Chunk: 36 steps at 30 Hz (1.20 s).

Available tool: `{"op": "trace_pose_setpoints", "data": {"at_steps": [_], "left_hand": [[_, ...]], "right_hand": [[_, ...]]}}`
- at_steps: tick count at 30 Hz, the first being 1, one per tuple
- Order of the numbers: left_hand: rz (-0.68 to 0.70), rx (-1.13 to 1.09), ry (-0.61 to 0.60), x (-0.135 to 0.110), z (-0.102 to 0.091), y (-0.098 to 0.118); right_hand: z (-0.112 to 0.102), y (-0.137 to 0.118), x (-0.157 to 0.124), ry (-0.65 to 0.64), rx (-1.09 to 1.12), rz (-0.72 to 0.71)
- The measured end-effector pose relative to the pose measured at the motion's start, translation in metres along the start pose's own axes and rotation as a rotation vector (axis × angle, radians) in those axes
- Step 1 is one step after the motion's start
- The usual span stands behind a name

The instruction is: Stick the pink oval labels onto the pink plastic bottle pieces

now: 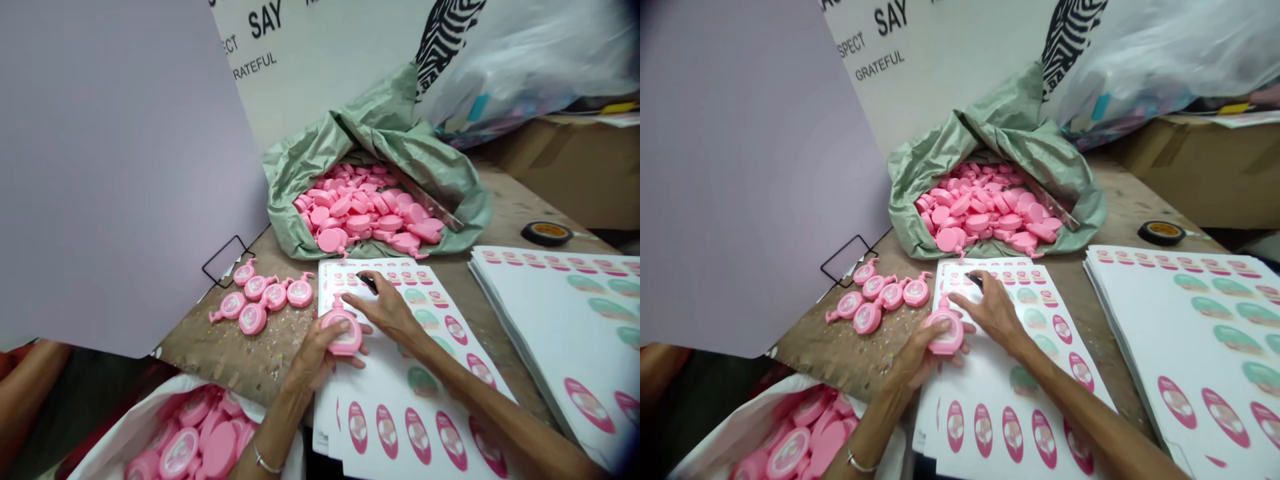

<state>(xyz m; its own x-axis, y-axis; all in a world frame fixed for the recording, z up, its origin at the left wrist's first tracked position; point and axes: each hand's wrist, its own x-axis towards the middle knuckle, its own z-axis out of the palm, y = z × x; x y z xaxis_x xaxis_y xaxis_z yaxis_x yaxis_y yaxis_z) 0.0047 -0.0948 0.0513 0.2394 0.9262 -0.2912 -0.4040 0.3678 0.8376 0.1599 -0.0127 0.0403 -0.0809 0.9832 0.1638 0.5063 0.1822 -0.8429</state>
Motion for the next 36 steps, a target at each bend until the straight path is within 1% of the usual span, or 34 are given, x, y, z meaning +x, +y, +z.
{"op": "trace_pose_setpoints", "data": {"at_steps": [1,2,3,5,6,7,9,11,12,13,14,15,16,17,18,19,20,21,22,24,25,26,28,31,36], "left_hand": [[0.020,0.067,0.073,-0.001,-0.008,0.003],[0.054,0.166,0.171,-0.002,-0.017,0.007],[0.113,0.317,0.292,-0.002,-0.027,0.013],[0.278,0.681,0.550,-0.004,-0.048,0.025],[0.363,0.835,0.659,-0.005,-0.057,0.032],[0.437,0.944,0.747,-0.007,-0.064,0.039],[0.571,1.061,0.868,-0.009,-0.074,0.050],[0.701,1.188,0.913,-0.009,-0.075,0.057],[0.760,1.263,0.900,-0.008,-0.072,0.059],[0.803,1.324,0.855,-0.007,-0.068,0.060],[0.823,1.358,0.781,-0.005,-0.061,0.062],[0.813,1.359,0.675,-0.003,-0.053,0.063],[0.772,1.335,0.547,-0.001,-0.045,0.064],[0.694,1.288,0.395,0.000,-0.036,0.065],[0.578,1.223,0.230,0.001,-0.028,0.065],[0.443,1.140,0.083,0.002,-0.021,0.063],[0.322,1.042,-0.015,0.002,-0.015,0.060],[0.231,0.927,-0.049,0.003,-0.011,0.056],[0.176,0.796,-0.025,0.005,-0.009,0.049],[0.157,0.505,0.123,0.011,-0.009,0.033],[0.166,0.367,0.193,0.015,-0.010,0.024],[0.174,0.256,0.235,0.021,-0.012,0.015],[0.204,0.145,0.272,0.032,-0.016,0.003],[0.246,0.131,0.291,0.044,-0.019,-0.006],[0.222,0.151,0.289,0.048,-0.025,-0.005]], "right_hand": [[-0.002,0.006,0.012,0.004,-0.061,-0.004],[-0.002,0.011,0.026,0.009,-0.122,-0.003],[-0.002,0.014,0.041,0.017,-0.176,0.004],[0.002,0.014,0.071,0.017,-0.260,0.014],[0.006,0.011,0.084,0.006,-0.288,0.010],[0.011,0.008,0.095,-0.014,-0.305,0.004],[0.016,0.000,0.107,-0.066,-0.328,-0.019],[0.013,-0.009,0.106,-0.108,-0.347,-0.069],[0.006,-0.014,0.101,-0.126,-0.351,-0.100],[-0.003,-0.019,0.094,-0.158,-0.357,-0.148],[-0.015,-0.025,0.086,-0.208,-0.360,-0.207],[-0.028,-0.031,0.076,-0.288,-0.360,-0.282],[-0.041,-0.038,0.067,-0.405,-0.361,-0.385],[-0.052,-0.044,0.058,-0.530,-0.342,-0.469],[-0.062,-0.049,0.050,-0.642,-0.312,-0.530],[-0.069,-0.053,0.043,-0.725,-0.275,-0.560],[-0.072,-0.053,0.038,-0.761,-0.228,-0.551],[-0.071,-0.050,0.035,-0.744,-0.185,-0.514],[-0.067,-0.044,0.032,-0.678,-0.154,-0.457],[-0.051,-0.024,0.029,-0.447,-0.165,-0.317],[-0.041,-0.012,0.027,-0.316,-0.220,-0.251],[-0.030,-0.001,0.025,-0.208,-0.300,-0.209],[-0.011,0.017,0.019,-0.076,-0.423,-0.186],[0.006,0.030,0.011,-0.012,-0.499,-0.225],[0.008,0.033,0.006,0.006,-0.556,-0.306]]}}
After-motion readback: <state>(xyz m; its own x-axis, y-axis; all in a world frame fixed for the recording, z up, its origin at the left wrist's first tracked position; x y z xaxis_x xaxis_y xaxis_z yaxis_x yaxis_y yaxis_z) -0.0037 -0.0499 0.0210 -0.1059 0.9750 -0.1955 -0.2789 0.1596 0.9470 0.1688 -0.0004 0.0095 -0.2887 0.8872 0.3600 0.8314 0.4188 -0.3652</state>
